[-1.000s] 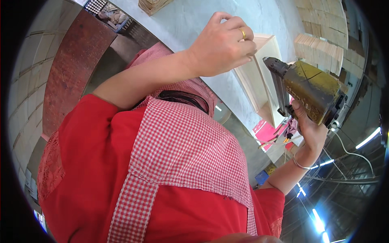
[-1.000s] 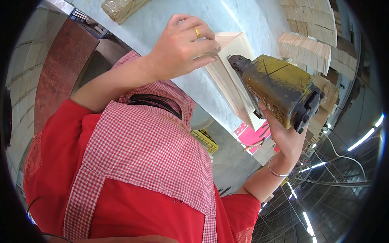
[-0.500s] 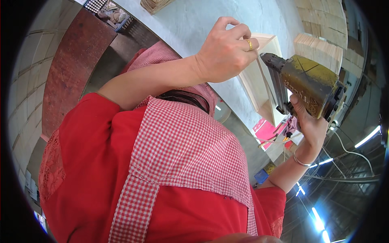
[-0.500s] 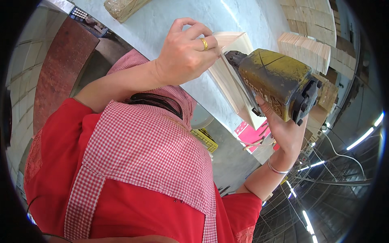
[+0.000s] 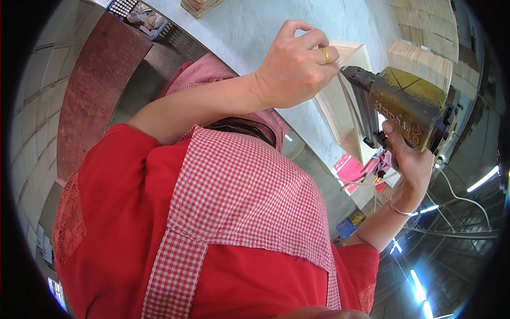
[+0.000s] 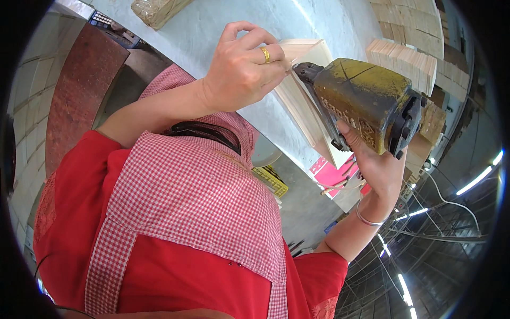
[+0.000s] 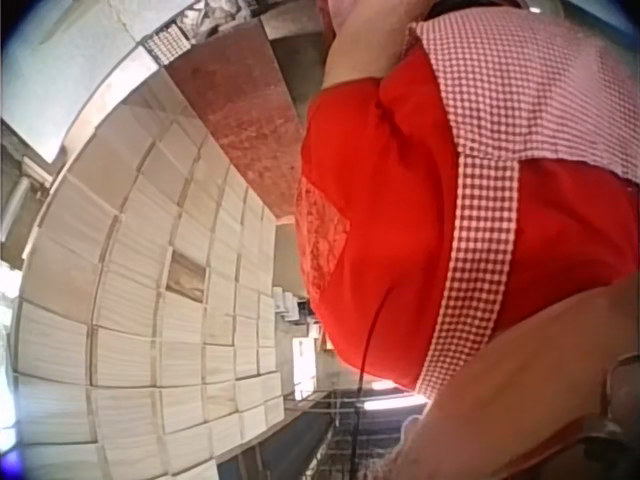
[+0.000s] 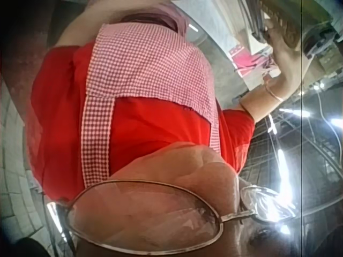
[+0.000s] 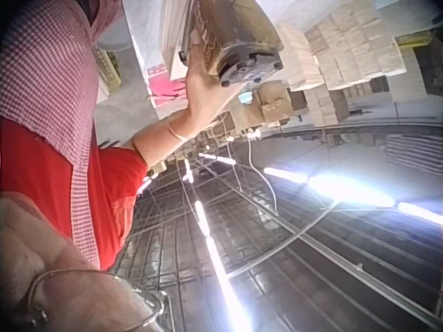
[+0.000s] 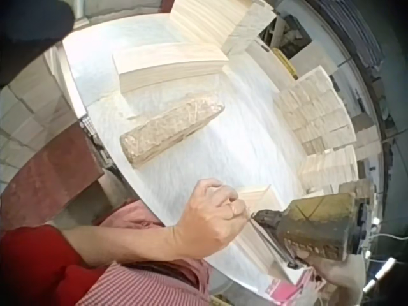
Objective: Assembling wooden boxes using wood glue and a pneumatic nail gun.
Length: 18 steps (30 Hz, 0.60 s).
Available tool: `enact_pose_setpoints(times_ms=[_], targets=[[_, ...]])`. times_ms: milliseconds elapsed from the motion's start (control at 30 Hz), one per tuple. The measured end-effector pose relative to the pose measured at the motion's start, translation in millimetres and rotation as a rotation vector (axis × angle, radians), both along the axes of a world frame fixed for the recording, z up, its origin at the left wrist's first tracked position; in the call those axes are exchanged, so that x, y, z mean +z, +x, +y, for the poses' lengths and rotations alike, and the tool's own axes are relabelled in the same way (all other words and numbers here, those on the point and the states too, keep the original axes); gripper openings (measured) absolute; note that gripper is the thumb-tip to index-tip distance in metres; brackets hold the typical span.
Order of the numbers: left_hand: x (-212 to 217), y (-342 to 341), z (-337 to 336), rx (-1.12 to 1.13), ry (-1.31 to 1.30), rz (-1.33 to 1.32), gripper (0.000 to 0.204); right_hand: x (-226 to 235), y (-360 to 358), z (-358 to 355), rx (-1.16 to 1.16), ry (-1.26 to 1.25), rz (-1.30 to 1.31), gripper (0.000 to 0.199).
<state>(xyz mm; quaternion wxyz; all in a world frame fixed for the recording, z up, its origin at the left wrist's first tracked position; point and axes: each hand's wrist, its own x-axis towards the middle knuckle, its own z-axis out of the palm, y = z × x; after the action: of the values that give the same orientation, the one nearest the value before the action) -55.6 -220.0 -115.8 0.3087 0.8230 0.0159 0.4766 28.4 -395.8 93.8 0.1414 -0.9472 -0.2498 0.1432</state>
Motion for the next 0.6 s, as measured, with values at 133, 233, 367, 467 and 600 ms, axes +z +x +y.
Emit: enact_pose_setpoints(times_ms=[133, 233, 367, 467, 600], targets=[[-3, -3, 0, -0.014, -0.025, 0.002, 0.013, -1, 2, 3, 0.016, -0.011, 0.06, 0.041], [-9, -6, -2, -0.078, -0.188, 0.08, 0.021, 2, 4, 3, -0.064, -0.083, 0.068, 0.036], [-23, -8, -1, -0.11, -0.354, 0.183, 0.03, -10, 2, -10, 0.15, 0.133, -0.142, 0.03], [-33, -6, 2, -0.219, -0.37, 0.311, 0.023, 0, -10, -42, 0.021, 0.219, -0.278, 0.025], [-29, 2, 7, -0.26, -0.259, 0.37, 0.02, 9, -18, -105, -0.606, 0.124, -0.294, 0.027]])
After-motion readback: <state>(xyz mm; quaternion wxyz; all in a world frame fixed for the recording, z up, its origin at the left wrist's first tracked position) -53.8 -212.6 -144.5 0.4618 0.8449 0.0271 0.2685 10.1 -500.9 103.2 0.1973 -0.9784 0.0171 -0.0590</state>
